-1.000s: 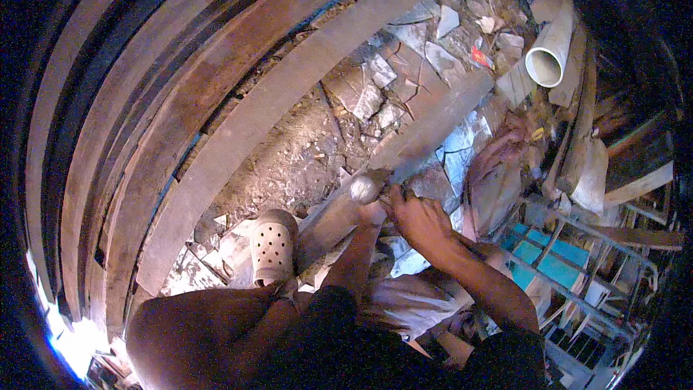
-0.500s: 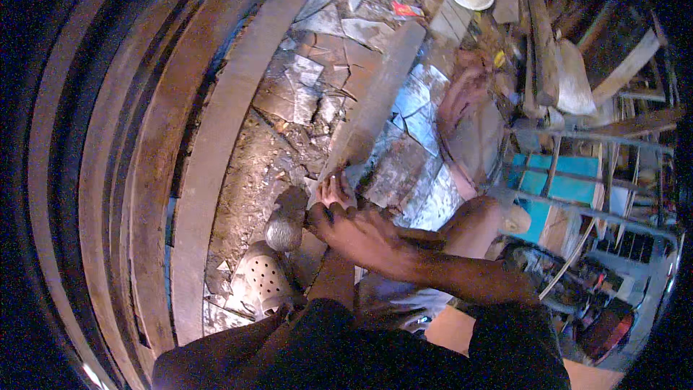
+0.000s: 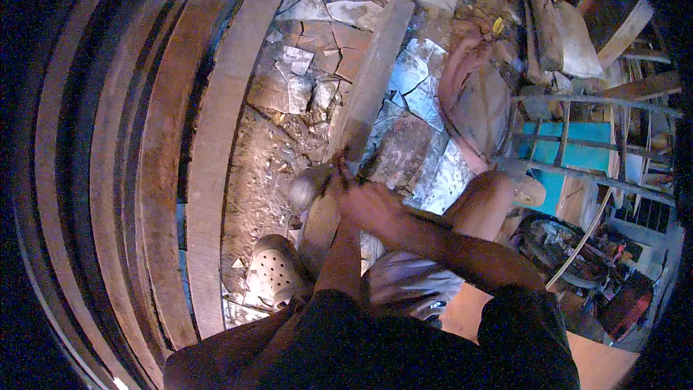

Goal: The person uses a hammer and pliers to pull nails from a wooden plank in a demolition site.

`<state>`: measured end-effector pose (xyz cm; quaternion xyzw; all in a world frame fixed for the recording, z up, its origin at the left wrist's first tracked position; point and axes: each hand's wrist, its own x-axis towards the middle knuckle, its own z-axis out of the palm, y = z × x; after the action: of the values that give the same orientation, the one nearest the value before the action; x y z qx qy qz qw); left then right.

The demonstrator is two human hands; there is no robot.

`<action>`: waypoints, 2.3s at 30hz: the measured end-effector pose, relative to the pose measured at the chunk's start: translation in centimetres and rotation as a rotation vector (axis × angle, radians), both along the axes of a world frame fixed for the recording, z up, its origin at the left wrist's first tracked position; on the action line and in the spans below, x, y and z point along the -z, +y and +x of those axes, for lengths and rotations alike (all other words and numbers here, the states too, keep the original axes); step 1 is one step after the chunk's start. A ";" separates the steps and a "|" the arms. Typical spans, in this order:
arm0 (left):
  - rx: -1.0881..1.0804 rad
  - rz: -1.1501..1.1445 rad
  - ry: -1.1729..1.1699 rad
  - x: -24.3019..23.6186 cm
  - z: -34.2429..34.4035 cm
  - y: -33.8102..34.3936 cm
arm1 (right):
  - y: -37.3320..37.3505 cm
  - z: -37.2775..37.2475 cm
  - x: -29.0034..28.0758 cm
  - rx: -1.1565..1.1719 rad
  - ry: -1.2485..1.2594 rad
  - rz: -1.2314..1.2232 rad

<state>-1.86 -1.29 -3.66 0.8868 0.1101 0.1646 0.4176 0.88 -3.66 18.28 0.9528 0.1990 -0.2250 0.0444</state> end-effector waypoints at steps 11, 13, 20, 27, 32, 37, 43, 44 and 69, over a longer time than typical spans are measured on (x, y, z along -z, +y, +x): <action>0.017 0.066 0.069 -4.2 1.6 0.0 | 1.3 -0.5 -6.7 -0.048 -0.033 0.268; -0.004 0.089 0.030 -3.5 1.5 -0.3 | 0.8 -0.9 -5.7 0.084 -0.057 0.375; -0.021 0.083 -0.052 -2.1 1.4 -0.2 | 0.5 -0.5 -7.3 -0.053 0.056 0.135; 0.088 -0.038 -0.033 -2.6 1.9 0.5 | 1.9 -0.6 -9.3 -0.140 -0.135 0.316; 0.276 0.030 -0.030 -1.8 0.7 0.5 | 1.0 -1.0 -9.9 -0.161 -0.261 0.341; 0.248 0.067 -0.041 -1.2 0.7 0.3 | -0.5 -0.2 -4.9 0.002 -0.072 0.241; 0.213 0.039 0.013 1.8 0.4 -0.1 | -1.6 0.1 -2.9 0.053 0.033 0.155; 0.165 0.050 0.044 1.7 0.2 0.8 | -0.4 -0.1 -4.5 0.039 -0.041 0.271; 0.195 0.067 -0.081 -2.3 1.3 -0.3 | -2.3 -1.3 -4.6 0.115 0.009 0.454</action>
<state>-0.57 -1.60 -1.37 0.8994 0.0008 0.1628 0.4056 -0.40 -5.98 22.88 0.9471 0.1899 -0.1809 -0.1850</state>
